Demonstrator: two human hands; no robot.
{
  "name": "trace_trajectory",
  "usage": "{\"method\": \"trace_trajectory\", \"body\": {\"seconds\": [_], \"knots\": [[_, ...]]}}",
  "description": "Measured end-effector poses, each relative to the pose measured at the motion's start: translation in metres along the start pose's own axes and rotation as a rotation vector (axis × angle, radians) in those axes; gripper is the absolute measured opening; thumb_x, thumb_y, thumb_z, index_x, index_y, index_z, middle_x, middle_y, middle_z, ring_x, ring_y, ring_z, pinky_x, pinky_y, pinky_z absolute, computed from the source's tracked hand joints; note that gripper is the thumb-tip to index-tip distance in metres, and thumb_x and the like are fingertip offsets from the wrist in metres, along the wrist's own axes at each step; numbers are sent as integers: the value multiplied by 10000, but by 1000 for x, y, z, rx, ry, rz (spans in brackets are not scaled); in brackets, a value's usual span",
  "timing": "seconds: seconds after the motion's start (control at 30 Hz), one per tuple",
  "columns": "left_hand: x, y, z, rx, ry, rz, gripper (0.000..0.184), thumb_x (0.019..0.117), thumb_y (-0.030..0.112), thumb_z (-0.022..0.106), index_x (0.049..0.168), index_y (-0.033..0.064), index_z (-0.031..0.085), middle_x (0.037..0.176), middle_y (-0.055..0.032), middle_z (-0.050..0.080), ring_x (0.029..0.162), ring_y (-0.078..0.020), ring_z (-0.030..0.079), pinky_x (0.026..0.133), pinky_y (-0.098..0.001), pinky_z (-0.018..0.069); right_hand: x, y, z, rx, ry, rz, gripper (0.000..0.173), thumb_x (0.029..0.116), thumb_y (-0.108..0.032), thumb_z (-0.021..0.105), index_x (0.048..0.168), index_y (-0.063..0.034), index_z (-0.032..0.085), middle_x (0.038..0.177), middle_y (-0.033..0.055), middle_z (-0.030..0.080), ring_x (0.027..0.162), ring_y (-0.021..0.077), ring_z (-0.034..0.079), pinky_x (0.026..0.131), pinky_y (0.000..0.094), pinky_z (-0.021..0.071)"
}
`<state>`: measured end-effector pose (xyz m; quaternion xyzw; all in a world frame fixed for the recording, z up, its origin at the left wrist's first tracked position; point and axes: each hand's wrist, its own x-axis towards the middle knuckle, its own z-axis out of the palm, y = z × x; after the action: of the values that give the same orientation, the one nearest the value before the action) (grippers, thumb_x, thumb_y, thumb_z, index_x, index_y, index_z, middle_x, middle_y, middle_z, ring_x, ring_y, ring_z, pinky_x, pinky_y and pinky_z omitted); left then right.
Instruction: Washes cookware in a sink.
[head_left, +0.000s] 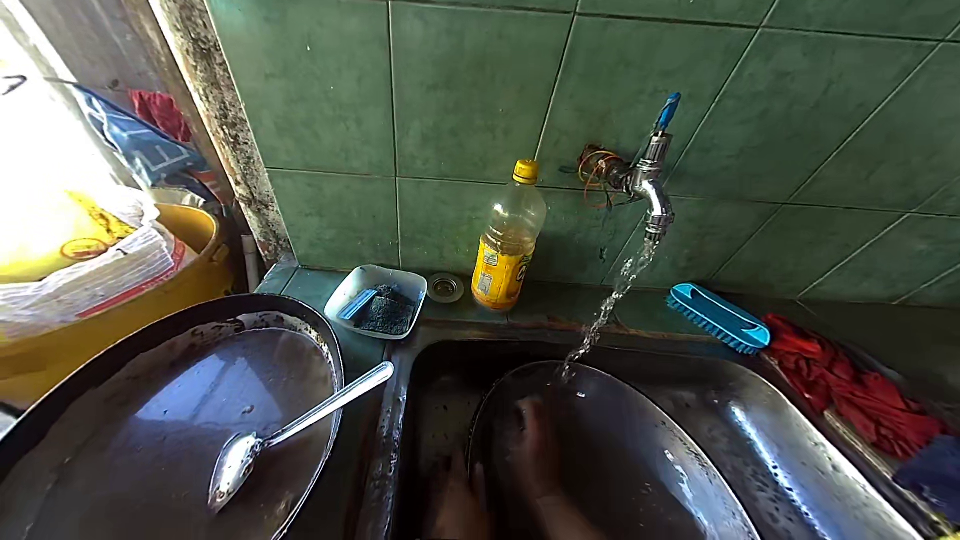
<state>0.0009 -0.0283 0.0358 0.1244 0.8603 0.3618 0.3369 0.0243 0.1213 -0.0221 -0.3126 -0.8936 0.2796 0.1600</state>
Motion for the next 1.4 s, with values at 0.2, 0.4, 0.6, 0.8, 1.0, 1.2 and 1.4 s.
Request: {"method": "trace_trajectory", "body": {"seconds": [0.2,0.4,0.6,0.8,1.0,1.2,1.4], "knots": [[2,-7,4,-102,97,-3,483,1056,195,546,1455,-71,488,1429,-351,504,1339,-467,510,1142,-539,401,-51,6,3,-4,-141,-466,197,945,-82,641,1073,8,760,1176,250,691,1070,394,696,930,512,573],[7,-10,6,-86,164,4,470,1035,147,577,1458,-46,506,1476,-354,449,1371,-469,469,1149,-519,394,36,49,-51,-596,-53,-365,249,968,-20,571,1154,-19,736,1395,236,613,1259,474,592,992,665,460],[16,-10,17,-232,307,37,361,1008,117,620,1343,-17,632,1482,-318,463,1367,-444,474,1137,-513,403,-32,71,-117,-948,-357,91,345,1004,14,475,1291,-3,664,1405,238,583,1309,459,537,1020,652,429],[19,-11,22,-330,349,16,329,997,127,633,1279,-38,672,1466,-316,484,1361,-431,478,1144,-498,385,-104,6,-91,-508,-713,207,393,991,-49,554,1371,41,596,1506,329,433,1231,514,578,987,636,502],[22,-14,16,-341,318,5,319,995,131,648,1267,-35,675,1464,-308,487,1364,-420,475,1134,-483,401,-90,-17,-35,-41,-619,-36,293,961,-41,618,1222,84,669,1441,278,524,1343,383,526,1140,469,428],[19,-11,17,-400,332,2,306,999,111,638,1275,-14,681,1460,-302,492,1357,-409,483,1130,-475,405,-66,63,-83,-360,-407,6,263,1001,-153,581,1176,-44,743,1360,216,610,1308,387,554,1107,540,440],[18,-10,16,-393,341,7,303,999,109,638,1270,-17,682,1460,-297,499,1366,-409,479,1142,-477,390,-63,47,-67,-248,-387,40,245,985,-75,575,1130,58,721,1328,245,613,1271,365,578,1121,461,436]]}}
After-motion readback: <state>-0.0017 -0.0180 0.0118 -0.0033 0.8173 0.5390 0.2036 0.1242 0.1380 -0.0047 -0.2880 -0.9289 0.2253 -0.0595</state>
